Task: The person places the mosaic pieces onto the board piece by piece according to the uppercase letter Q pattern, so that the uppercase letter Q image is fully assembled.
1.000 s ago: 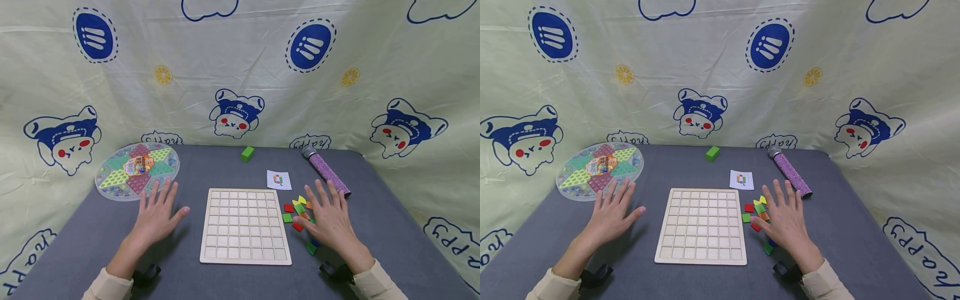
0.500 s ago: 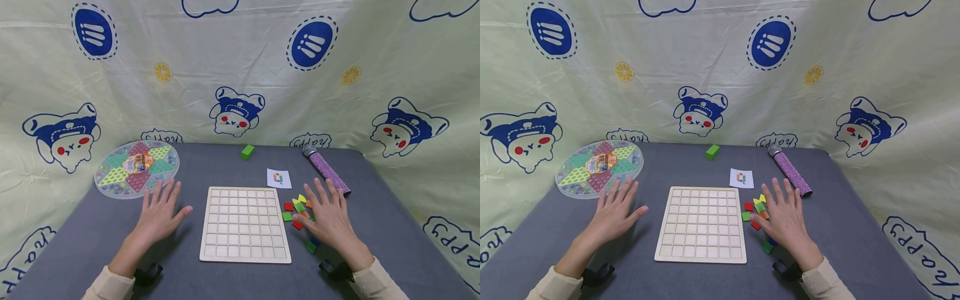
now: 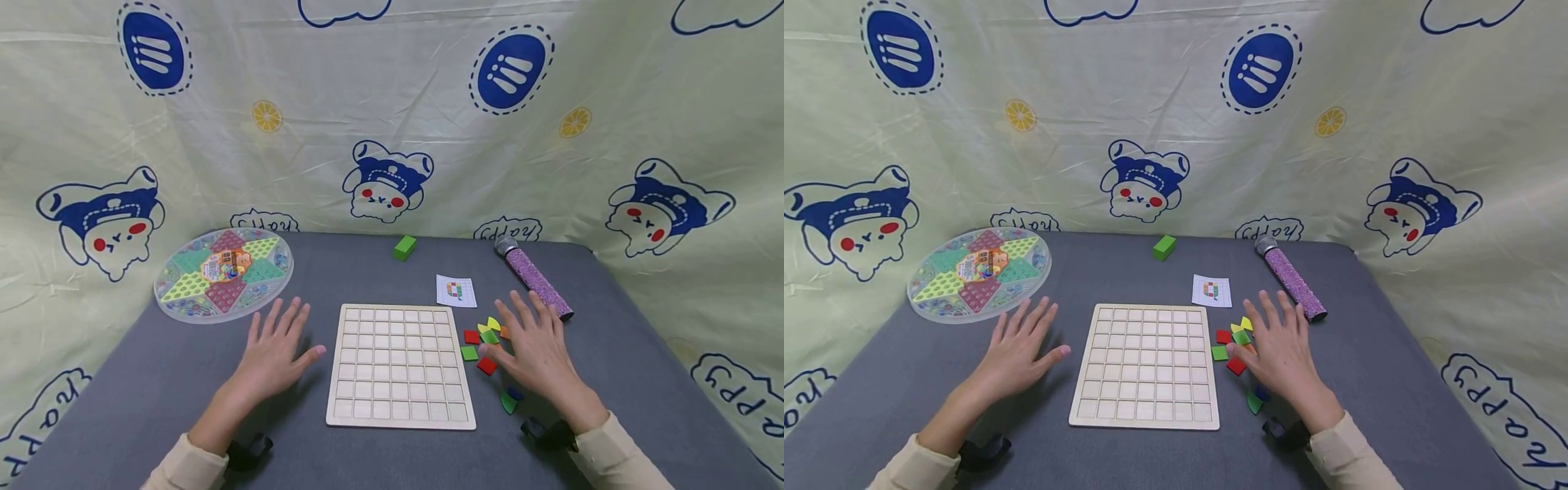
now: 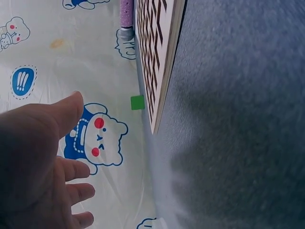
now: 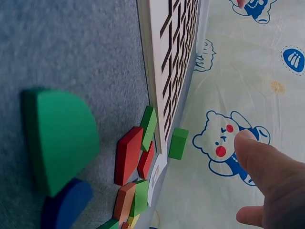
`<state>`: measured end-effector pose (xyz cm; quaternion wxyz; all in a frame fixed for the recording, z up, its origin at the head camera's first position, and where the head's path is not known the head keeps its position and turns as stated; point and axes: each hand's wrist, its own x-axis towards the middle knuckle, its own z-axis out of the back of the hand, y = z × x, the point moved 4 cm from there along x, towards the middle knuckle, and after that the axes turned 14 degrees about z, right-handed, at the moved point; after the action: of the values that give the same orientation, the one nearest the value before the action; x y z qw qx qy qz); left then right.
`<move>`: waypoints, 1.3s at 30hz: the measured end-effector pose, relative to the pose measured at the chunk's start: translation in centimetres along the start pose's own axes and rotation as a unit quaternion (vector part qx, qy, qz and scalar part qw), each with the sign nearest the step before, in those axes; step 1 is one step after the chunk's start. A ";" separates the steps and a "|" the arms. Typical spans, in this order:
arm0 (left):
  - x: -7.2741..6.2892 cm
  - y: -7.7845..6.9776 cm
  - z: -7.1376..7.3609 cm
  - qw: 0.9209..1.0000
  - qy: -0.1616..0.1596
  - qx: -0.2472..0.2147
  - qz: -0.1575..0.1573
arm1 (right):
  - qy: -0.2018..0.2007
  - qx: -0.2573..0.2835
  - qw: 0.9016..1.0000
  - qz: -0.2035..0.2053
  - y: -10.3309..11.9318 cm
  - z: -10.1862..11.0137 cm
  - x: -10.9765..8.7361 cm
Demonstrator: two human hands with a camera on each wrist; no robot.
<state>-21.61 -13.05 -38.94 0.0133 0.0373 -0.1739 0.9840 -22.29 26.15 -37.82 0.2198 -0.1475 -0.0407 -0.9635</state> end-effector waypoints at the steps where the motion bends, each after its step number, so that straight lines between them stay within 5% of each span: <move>1: 0.0 0.0 -0.1 1.000 0.001 0.000 -0.003 | 0.003 0.001 1.000 -0.001 -0.1 0.0 0.1; 39: 0.1 -1.1 -2.5 0.997 0.041 -0.004 -0.058 | 0.033 0.052 0.996 0.064 -5.6 -2.8 2.5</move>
<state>-21.84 -11.17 -40.86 0.0781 0.0070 -0.1745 0.9815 -27.65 29.74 -39.83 0.2895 -0.1068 -0.0737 -0.9484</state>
